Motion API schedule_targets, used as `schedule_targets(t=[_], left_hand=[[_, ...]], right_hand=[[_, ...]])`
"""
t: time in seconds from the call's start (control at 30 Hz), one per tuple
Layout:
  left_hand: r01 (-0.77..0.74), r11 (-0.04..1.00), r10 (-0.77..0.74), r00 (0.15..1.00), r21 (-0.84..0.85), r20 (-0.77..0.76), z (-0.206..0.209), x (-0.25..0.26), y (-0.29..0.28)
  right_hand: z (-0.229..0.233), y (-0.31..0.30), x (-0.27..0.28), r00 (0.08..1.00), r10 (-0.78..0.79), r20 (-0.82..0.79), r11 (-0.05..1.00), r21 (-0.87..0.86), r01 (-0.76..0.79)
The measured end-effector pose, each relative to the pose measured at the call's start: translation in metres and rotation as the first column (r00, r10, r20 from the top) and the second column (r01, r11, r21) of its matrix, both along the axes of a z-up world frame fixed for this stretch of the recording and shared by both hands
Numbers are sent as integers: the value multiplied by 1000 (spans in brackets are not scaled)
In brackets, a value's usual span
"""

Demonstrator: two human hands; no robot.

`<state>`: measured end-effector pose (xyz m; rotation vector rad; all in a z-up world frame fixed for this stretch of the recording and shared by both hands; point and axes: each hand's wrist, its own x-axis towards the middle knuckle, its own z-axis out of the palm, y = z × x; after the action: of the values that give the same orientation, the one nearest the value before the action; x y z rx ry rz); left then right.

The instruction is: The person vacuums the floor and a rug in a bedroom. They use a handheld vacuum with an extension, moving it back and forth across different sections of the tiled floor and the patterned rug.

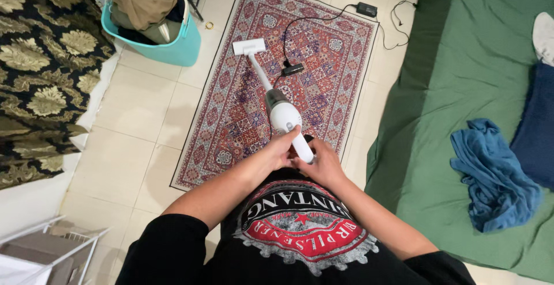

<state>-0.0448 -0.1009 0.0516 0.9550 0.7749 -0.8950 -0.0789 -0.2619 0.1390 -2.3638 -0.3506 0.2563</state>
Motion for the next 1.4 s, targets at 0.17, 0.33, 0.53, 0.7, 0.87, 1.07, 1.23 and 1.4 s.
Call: schedule_targets(t=[0.17, 0.33, 0.53, 0.7, 0.87, 1.07, 1.23, 1.4], left_hand=[[37, 978, -69, 986, 206, 149, -17, 7, 14], [-77, 963, -16, 940, 257, 342, -62, 24, 23], [-29, 932, -135, 897, 360, 420, -36, 30, 21], [47, 982, -104, 943, 182, 316, -22, 7, 29], [68, 981, -108, 970, 182, 219, -43, -14, 47], [40, 964, -81, 986, 262, 148, -74, -30, 95], [-7, 962, -16, 996, 272, 84, -106, -52, 136], [-56, 960, 52, 998, 273, 20, -138, -75, 164]], right_hand=[[-37, 33, 8, 938, -138, -318, 943, 246, 222], [-107, 52, 49, 930, -255, -264, 907, 268, 325], [-182, 45, 95, 733, -302, -610, 663, 418, 621], [-176, 8, 84, 915, -285, -285, 928, 156, 338], [-135, -37, 41, 984, -121, -129, 956, -284, 80], [-84, -80, -19, 994, 18, -106, 865, -497, -68], [-45, -105, -64, 980, 59, -188, 785, -598, -162], [-19, -105, -92, 972, -2, -236, 820, -557, -134]])
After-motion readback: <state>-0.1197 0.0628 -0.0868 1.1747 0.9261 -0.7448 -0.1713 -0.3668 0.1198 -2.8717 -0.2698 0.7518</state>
